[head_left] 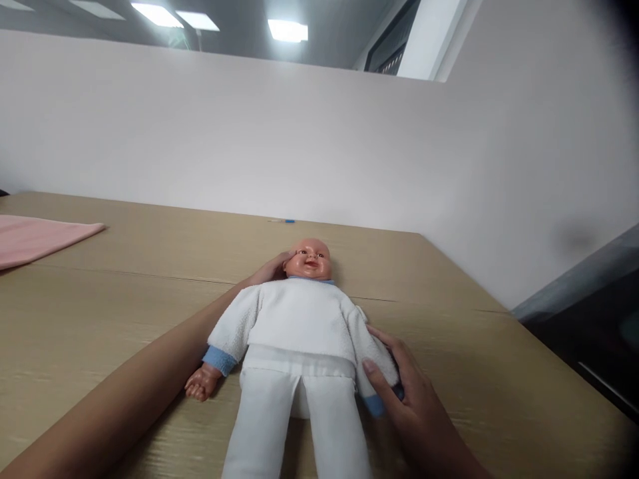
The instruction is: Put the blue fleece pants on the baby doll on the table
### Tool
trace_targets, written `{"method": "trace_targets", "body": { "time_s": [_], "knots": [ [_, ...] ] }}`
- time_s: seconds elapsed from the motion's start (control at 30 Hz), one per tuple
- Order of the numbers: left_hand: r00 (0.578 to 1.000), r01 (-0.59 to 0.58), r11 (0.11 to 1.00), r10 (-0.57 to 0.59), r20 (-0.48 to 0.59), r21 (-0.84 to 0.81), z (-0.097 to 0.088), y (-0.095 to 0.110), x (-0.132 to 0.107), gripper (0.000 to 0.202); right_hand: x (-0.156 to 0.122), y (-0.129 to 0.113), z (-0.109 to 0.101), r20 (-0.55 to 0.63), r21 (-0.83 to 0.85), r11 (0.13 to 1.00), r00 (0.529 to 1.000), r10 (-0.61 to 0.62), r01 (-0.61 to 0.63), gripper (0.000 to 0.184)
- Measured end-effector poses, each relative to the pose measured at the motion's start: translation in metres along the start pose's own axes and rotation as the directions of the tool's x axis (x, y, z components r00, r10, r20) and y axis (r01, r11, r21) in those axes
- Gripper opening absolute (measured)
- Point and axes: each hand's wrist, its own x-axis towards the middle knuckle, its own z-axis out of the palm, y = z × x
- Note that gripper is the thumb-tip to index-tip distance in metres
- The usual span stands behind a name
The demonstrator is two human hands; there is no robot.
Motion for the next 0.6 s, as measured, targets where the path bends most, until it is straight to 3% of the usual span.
{"method": "trace_targets", "body": {
  "time_s": [0.2,0.37,0.47,0.6],
  "knots": [
    [0.993,0.049,0.997,-0.055,0.103,0.062,0.014,-0.003,-0.003,0.048,0.003,0.003,0.008,-0.088,0.155,0.987,0.995,0.05,-0.036,0.062],
    [0.999,-0.01,0.975,0.001,0.038,0.22,0.011,-0.001,0.002,0.059,0.009,0.006,0.013,-0.133,0.204,0.979,0.991,0.03,-0.002,0.058],
    [0.999,-0.04,0.882,0.042,0.007,0.47,0.012,0.008,-0.002,0.071,0.015,0.012,0.014,-0.17,0.213,0.976,0.985,0.003,0.034,0.054],
    [0.979,-0.022,0.719,0.158,-0.132,0.694,0.016,0.031,-0.015,0.068,0.026,0.025,0.013,-0.205,0.297,0.952,0.979,-0.01,0.072,0.054]
  ]
}}
